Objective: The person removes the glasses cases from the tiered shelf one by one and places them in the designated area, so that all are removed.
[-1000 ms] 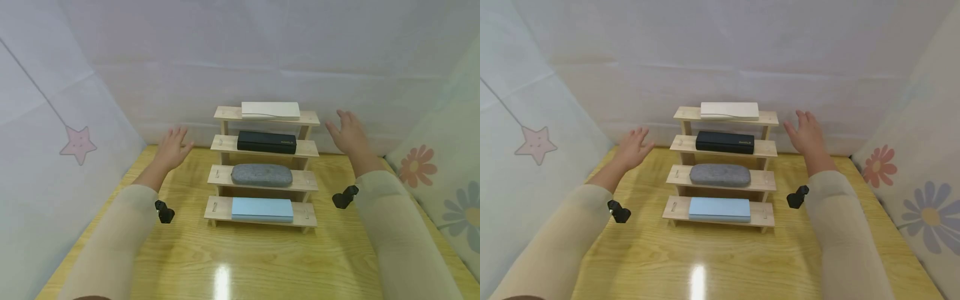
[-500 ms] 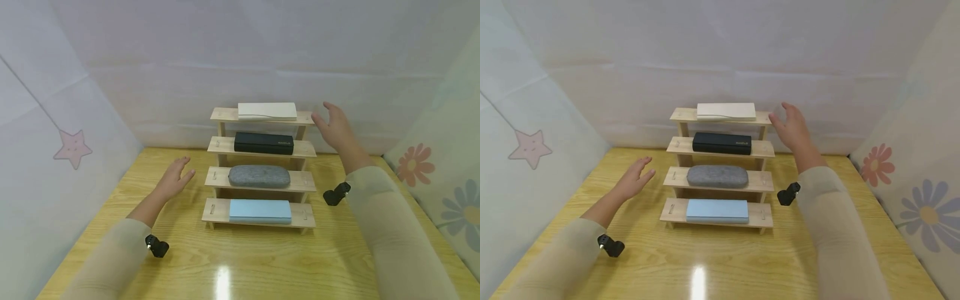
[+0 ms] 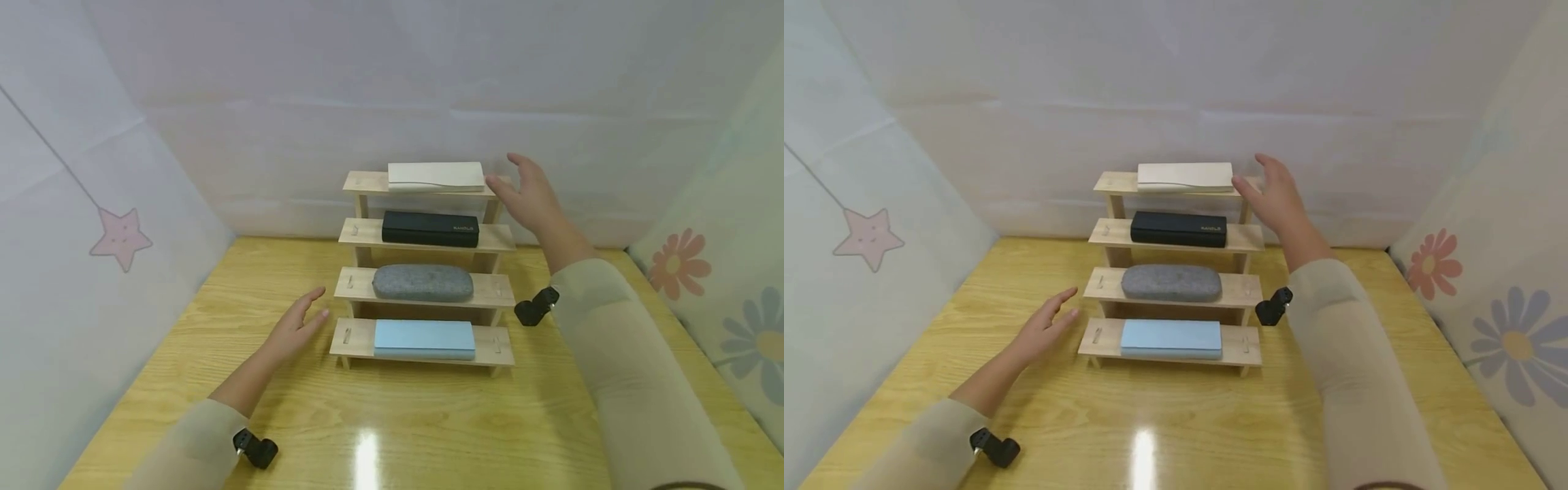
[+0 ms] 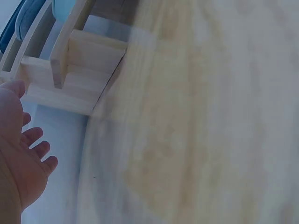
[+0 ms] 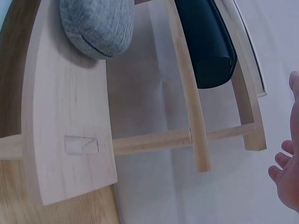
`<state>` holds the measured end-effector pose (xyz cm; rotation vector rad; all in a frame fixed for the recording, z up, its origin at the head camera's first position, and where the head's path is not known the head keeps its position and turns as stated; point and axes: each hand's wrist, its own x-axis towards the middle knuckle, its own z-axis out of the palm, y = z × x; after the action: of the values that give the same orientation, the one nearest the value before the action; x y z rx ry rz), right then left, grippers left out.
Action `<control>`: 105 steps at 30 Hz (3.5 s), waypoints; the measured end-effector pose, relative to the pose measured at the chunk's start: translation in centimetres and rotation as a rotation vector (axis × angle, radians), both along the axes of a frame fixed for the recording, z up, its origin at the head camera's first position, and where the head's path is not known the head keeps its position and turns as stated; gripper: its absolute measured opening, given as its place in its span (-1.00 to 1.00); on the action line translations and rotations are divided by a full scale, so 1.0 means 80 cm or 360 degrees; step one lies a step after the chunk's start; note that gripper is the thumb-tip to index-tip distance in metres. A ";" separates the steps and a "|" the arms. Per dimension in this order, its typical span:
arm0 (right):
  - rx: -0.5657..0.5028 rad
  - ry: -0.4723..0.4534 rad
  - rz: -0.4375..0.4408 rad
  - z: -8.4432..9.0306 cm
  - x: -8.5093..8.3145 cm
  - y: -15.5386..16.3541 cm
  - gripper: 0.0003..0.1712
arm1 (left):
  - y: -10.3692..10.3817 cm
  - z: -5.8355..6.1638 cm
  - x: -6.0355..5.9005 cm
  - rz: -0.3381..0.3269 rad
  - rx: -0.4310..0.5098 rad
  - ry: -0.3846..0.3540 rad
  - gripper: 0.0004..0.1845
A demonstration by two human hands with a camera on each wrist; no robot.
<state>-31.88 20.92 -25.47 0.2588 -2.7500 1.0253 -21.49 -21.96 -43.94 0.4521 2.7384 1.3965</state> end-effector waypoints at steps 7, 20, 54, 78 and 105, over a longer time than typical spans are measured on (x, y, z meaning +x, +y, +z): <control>-0.0031 -0.0013 0.0004 0.002 -0.003 -0.003 -0.02 | 0.017 -0.011 0.020 0.0000 0.0151 -0.0111 -0.32; -0.0003 -0.0050 0.0051 0.003 -0.007 -0.018 0.02 | 0.040 -0.028 0.048 -0.0030 0.0458 -0.0181 -0.18; 0.0157 -0.0077 0.0106 0.001 -0.027 -0.051 0.09 | 0.061 -0.049 0.082 0.0172 0.0575 0.0001 -0.37; 0.0339 -0.0015 0.0032 -0.004 -0.030 -0.046 0.03 | 0.064 -0.056 0.081 0.0218 0.0536 -0.0018 -0.38; 0.0048 0.0139 -0.0063 -0.007 -0.016 -0.019 -0.11 | 0.067 -0.057 0.079 0.0235 0.0493 0.0017 -0.40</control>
<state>-33.15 19.39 -26.04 0.2471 -2.6828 0.9405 -15.20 -16.57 -48.47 0.2703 2.6165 1.8711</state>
